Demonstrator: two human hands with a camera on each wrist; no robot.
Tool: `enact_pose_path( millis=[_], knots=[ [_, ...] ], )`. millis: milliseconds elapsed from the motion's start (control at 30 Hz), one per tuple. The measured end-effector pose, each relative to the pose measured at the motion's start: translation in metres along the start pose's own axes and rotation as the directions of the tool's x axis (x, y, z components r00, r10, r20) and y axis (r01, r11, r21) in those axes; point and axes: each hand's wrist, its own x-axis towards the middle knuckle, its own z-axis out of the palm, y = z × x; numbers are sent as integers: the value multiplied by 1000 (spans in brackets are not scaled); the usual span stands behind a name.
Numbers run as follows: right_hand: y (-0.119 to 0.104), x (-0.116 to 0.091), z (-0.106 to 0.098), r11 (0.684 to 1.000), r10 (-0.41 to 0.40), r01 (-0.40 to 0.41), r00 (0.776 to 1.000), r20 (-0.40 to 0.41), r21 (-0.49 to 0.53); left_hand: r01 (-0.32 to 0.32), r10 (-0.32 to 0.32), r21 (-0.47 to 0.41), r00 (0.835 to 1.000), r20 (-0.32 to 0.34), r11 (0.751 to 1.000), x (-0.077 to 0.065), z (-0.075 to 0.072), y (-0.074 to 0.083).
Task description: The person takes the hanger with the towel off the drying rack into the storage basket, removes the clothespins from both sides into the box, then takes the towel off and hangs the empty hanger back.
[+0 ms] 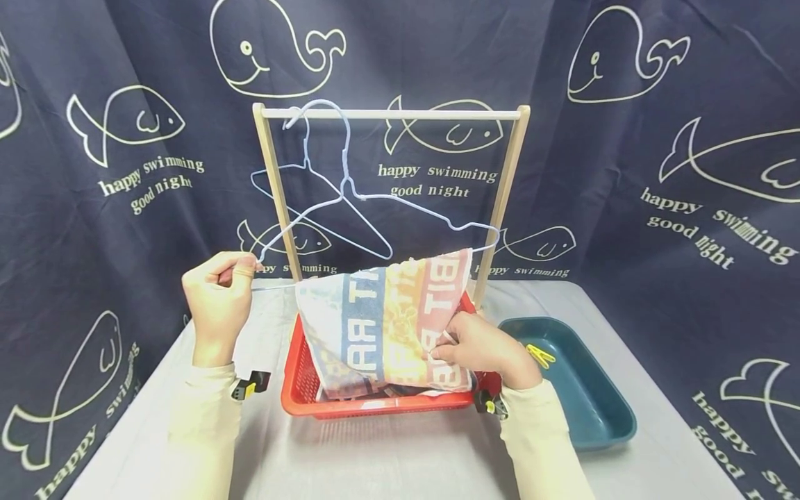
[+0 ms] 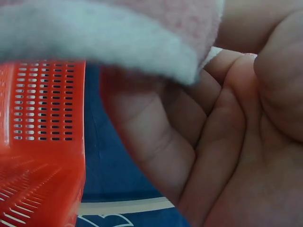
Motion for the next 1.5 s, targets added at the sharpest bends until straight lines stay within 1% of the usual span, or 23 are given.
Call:
enact_pose_path(
  millis=[133, 233, 300, 333, 433, 533, 667, 700, 767, 900, 1033, 1067, 1100, 1200, 1267, 1300, 1367, 1433, 1500],
  knots=[
    [-1, -2, -3, 1000, 17, -16, 1000, -6, 16, -4, 4, -1, 1000, 10, 1000, 0, 1, 2],
    [-1, -2, -6, 998, 35, -34, 999, -24, 53, 2, -2, -10, 1000, 11, 1000, -1, 1, 4],
    [-1, -2, -7, 992, 68, -62, 996, -58, 108, 10, -10, -21, 1000, 11, 1000, -1, 0, 5],
    [-1, -1, -7, 985, 85, -72, 993, -81, 154, 13, -12, -26, 1000, 13, 1000, -2, 0, 6],
    [-1, 1, -8, 943, 143, -92, 980, -141, 318, 14, -14, -29, 1000, 22, 999, -2, 1, 6],
    [-2, 2, -9, 874, 159, -62, 974, -163, 481, 4, -4, -25, 1000, 30, 1000, -1, 1, 8],
    [-6, 2, -8, 797, 167, -26, 970, -179, 603, -6, 7, -29, 999, 43, 1000, -1, 1, 22],
    [-7, 2, -8, 789, 175, -22, 966, -189, 615, -4, 6, -32, 999, 47, 999, -1, 0, 25],
    [-8, 2, -7, 786, 196, -25, 957, -211, 618, -6, 7, -33, 998, 55, 999, -2, 0, 31],
    [-7, 2, -6, 786, 216, -20, 945, -244, 618, -5, 7, -33, 998, 63, 999, -3, 0, 33],
    [-8, 2, -4, 761, 195, 6, 952, -238, 649, -3, 5, -33, 998, 70, 999, -4, 1, 31],
    [-8, 2, -4, 762, 194, 8, 951, -240, 647, -2, 4, -31, 997, 72, 1000, -5, 2, 30],
    [-8, 2, -3, 758, 190, 13, 952, -239, 653, -3, 5, -30, 997, 75, 1000, -5, 2, 29],
    [-9, 3, -1, 745, 200, 19, 948, -249, 667, -6, 8, -23, 997, 79, 1000, -5, 2, 25],
    [-10, 5, 0, 722, 195, 42, 945, -261, 690, -9, 11, -22, 997, 80, 1000, -5, 3, 24],
    [-11, 5, 1, 706, 193, 55, 945, -266, 706, -9, 11, -25, 997, 80, 1000, -5, 3, 25],
    [-12, 6, 2, 688, 191, 74, 941, -279, 722, -10, 13, -30, 997, 80, 999, -5, 2, 28],
    [-13, 6, 2, 675, 198, 79, 938, -284, 734, -13, 15, -36, 996, 82, 999, -5, 2, 32],
    [-14, 6, 1, 675, 216, 66, 934, -283, 735, -15, 18, -36, 996, 85, 999, -4, 2, 35]
  ],
)
